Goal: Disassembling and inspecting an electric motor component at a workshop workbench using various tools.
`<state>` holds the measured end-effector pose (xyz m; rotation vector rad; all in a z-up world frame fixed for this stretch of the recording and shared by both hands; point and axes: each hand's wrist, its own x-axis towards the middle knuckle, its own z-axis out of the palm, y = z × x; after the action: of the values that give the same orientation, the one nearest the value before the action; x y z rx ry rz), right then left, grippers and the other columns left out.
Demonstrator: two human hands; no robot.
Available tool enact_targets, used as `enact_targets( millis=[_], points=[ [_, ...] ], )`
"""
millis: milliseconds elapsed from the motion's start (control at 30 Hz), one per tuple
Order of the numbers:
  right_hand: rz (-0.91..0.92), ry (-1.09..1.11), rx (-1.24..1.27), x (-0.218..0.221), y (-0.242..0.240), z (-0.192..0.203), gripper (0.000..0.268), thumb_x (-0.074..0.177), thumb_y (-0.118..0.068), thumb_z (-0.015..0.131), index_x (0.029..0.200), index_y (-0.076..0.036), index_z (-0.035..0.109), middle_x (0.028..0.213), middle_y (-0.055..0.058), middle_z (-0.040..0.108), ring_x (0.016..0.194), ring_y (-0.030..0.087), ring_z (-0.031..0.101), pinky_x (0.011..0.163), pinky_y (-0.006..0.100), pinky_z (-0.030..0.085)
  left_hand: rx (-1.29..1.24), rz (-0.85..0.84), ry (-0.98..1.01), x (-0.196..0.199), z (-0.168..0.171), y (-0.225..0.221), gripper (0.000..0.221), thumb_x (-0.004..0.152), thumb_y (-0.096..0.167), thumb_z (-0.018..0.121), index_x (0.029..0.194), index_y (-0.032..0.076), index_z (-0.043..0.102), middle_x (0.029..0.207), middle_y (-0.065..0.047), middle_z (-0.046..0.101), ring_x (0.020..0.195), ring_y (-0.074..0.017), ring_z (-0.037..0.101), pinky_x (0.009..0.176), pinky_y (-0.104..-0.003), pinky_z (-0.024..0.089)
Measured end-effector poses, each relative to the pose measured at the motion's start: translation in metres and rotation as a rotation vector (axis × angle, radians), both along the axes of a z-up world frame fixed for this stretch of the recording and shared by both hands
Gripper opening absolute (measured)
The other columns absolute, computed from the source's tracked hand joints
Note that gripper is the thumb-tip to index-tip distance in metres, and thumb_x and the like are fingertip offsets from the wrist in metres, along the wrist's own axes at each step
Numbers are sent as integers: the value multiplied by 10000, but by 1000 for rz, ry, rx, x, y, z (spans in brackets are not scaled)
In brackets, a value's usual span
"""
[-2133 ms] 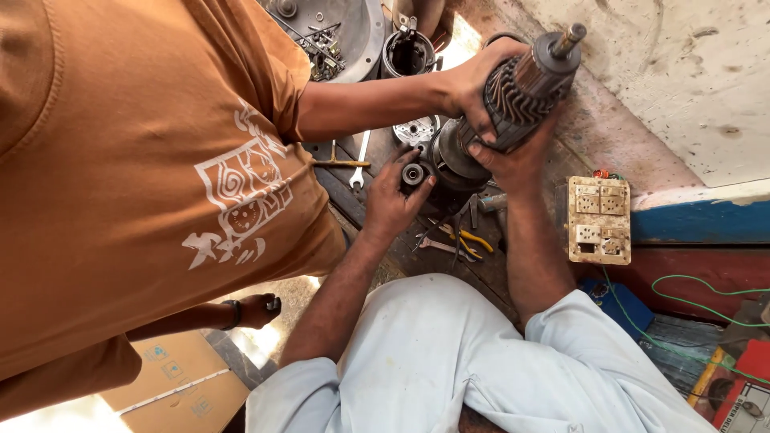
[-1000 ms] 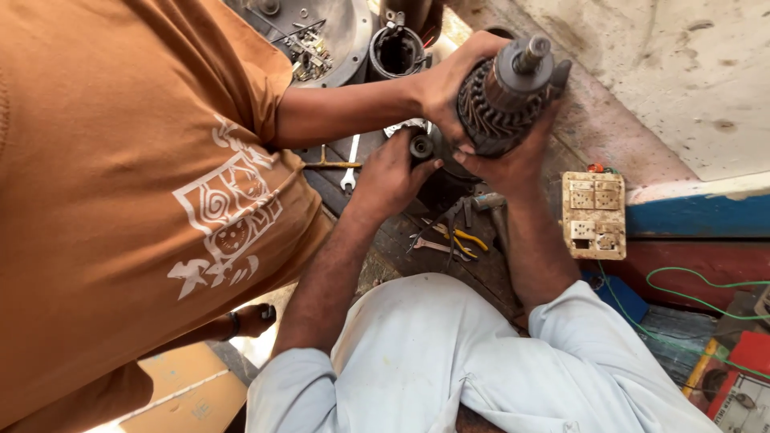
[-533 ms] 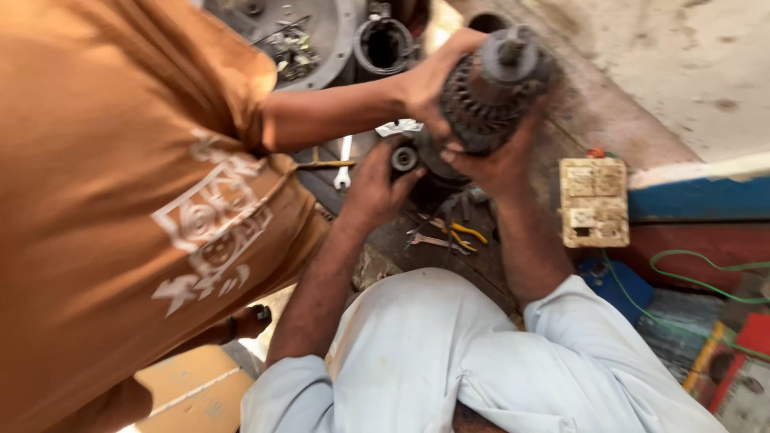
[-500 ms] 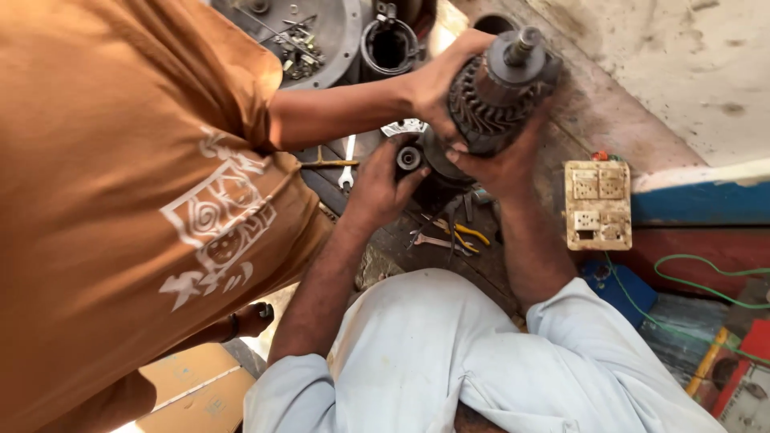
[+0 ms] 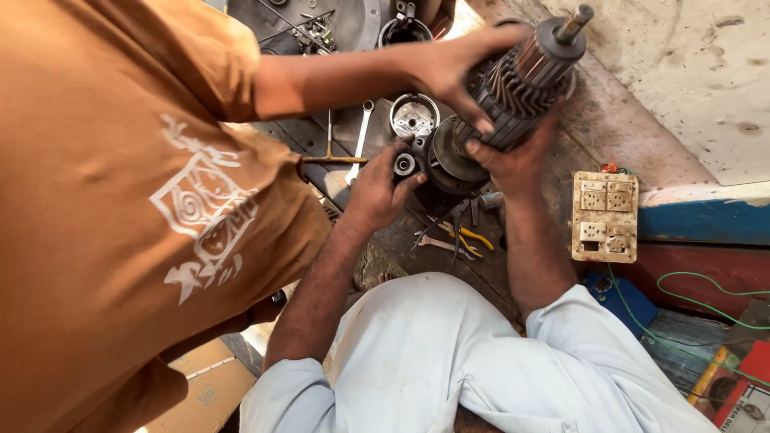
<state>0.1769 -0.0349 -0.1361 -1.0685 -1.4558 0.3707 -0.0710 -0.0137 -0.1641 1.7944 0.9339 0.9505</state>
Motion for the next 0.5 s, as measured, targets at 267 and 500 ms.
enact_targets(
  millis=[267, 500],
  points=[
    [-13, 422, -151, 4, 21, 13, 993, 769, -364, 953, 1505, -48, 366, 1337, 134, 562, 1239, 309, 665, 1080, 482, 606, 8, -17, 61, 6, 9, 21, 535, 970, 368, 738, 1339, 35, 539, 1142, -205, 712, 1083, -376, 695, 932, -460, 549],
    [-18, 463, -105, 27, 11, -13, 951, 781, -289, 922, 1524, -53, 378, 1354, 121, 577, 1258, 292, 655, 1105, 497, 579, -135, -98, -68, -2, -5, 15, 580, 949, 344, 712, 1427, 82, 514, 1135, -150, 723, 1082, -288, 726, 970, -402, 558]
  ],
)
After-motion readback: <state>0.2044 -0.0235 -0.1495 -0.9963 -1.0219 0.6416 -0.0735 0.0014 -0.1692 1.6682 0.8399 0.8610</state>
